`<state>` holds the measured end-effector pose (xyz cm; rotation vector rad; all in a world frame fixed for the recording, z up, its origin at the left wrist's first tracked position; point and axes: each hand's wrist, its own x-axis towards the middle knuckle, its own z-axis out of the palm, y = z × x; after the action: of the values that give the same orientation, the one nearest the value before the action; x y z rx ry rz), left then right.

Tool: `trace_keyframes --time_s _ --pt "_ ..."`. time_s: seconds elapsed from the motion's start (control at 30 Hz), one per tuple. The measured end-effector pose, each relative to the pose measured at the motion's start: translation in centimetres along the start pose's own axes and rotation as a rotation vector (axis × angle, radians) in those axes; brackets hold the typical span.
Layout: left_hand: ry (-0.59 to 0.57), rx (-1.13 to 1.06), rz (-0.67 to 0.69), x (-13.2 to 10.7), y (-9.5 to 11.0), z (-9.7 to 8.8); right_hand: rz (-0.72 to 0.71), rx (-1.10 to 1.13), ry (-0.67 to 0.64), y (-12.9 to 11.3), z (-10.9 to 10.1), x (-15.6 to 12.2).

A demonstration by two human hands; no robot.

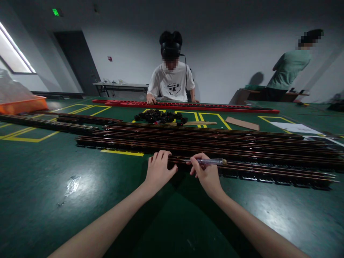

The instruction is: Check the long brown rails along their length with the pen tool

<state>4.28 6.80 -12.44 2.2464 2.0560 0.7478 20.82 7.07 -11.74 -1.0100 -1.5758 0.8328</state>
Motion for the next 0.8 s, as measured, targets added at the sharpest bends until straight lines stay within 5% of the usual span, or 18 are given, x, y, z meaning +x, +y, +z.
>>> trace_keyframes --time_s 0.8 --pt "0.073 0.035 0.044 -0.14 -0.11 0.19 0.003 -0.027 0.122 0.1 -0.13 -0.16"
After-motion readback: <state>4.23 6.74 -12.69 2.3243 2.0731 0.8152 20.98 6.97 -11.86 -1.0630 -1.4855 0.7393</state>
